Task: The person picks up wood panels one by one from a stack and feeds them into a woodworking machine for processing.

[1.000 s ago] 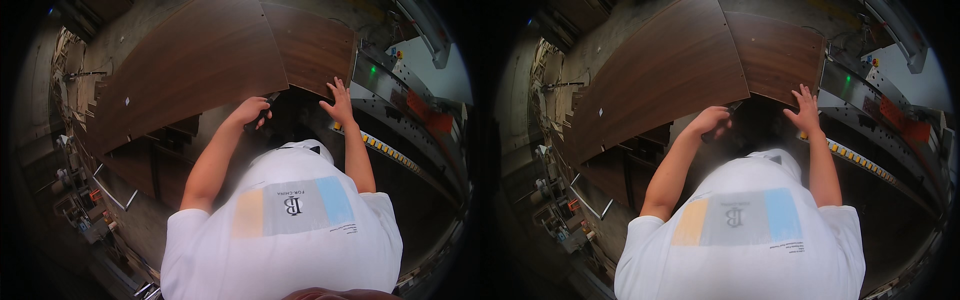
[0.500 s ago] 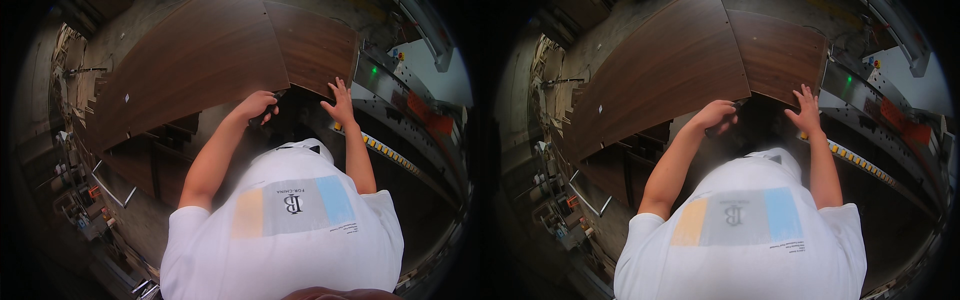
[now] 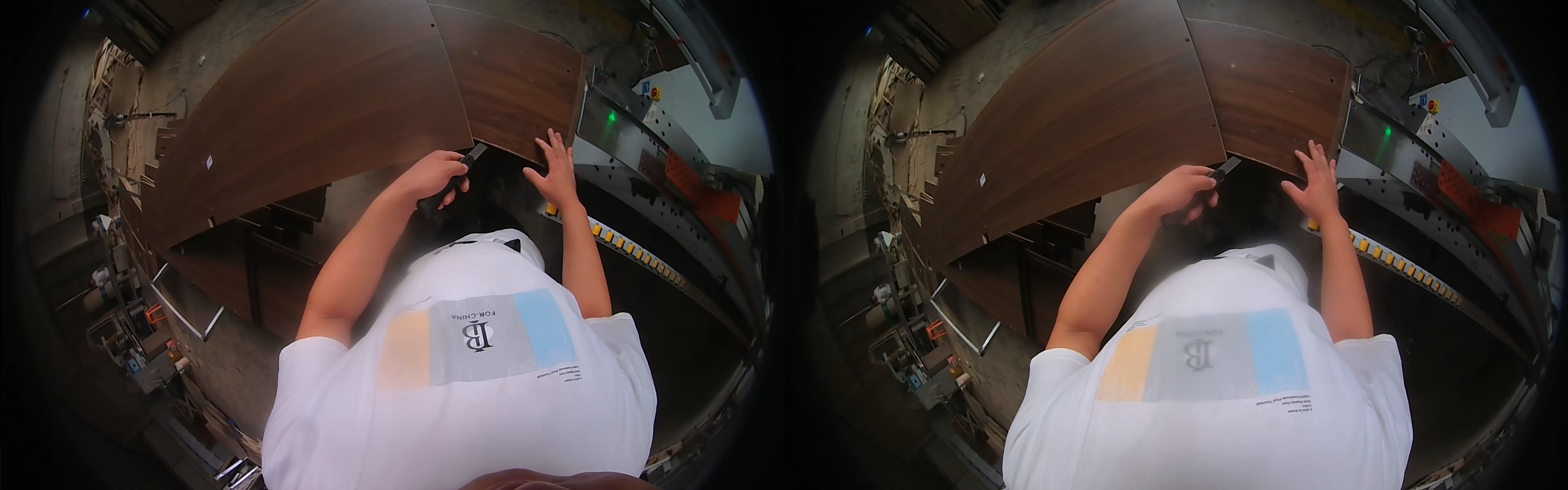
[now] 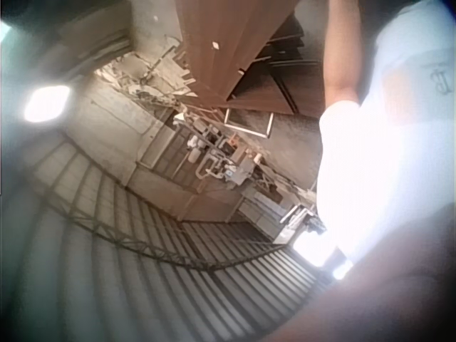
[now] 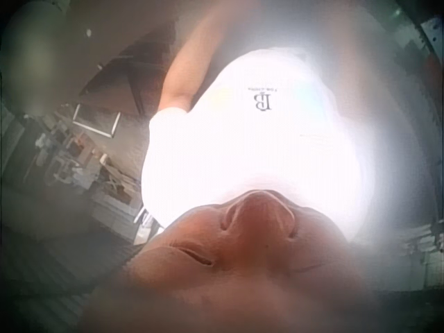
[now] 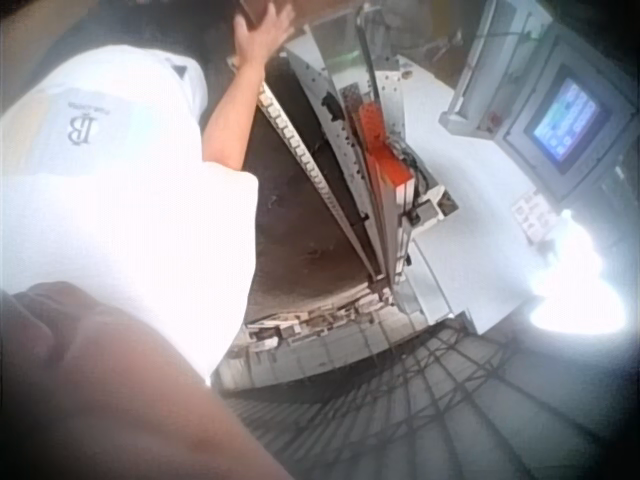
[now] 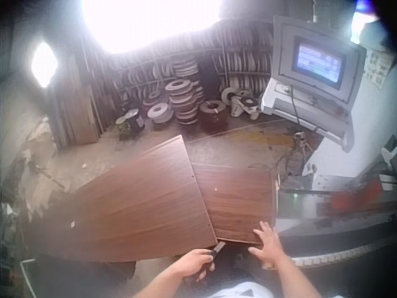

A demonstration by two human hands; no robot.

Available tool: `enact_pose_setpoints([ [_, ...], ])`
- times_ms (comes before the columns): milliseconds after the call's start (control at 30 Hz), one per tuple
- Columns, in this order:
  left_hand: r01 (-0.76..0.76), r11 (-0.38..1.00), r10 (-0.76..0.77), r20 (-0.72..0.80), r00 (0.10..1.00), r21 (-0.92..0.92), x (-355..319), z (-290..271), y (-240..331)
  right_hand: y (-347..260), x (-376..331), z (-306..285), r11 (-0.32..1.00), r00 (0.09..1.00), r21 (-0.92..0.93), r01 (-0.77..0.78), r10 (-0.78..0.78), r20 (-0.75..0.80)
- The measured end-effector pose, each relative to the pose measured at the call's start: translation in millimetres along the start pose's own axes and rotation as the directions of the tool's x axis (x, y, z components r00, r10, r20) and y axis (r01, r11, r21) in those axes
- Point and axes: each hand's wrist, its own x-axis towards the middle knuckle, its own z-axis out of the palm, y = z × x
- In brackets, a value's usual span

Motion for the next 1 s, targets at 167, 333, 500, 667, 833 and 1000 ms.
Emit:
enact_pose_setpoints([
  [167, 0.018, 1.0, -0.018, 0.017, 1.0, 0.014, -16, -12, -9, 1, 1, 2, 1.0, 1.0, 0.002, -0.006, 0.006, -0.011],
  [333, -0.089, 0.995, 0.09, 0.026, 0.996, -0.051, -26, 4, -25, -15, 6, -13, 0.998, 0.998, 0.028, -0.054, 0.053, 0.032],
  [500, -0.546, 0.831, 0.525, -0.176, 0.833, -0.106, -23, 43, -19, -71, -6, -31, 0.662, 0.965, 0.722, -0.199, 0.003, 0.264],
  [667, -0.499, 0.812, 0.489, -0.113, 0.865, -0.302, -16, 72, -6, -129, -21, -36, 0.116, 0.79, 0.787, -0.606, -0.03, 0.613],
  [833, -0.401, 0.842, 0.444, 0.041, 0.895, -0.36, 7, 81, -6, -112, -10, -77, 0.086, 0.863, 0.883, -0.461, -0.187, 0.469],
  [1000, -0.465, 0.882, 0.464, -0.032, 0.885, -0.078, 21, 80, -35, -38, 33, -145, 0.42, 0.975, 0.892, -0.168, 0.205, 0.086],
])
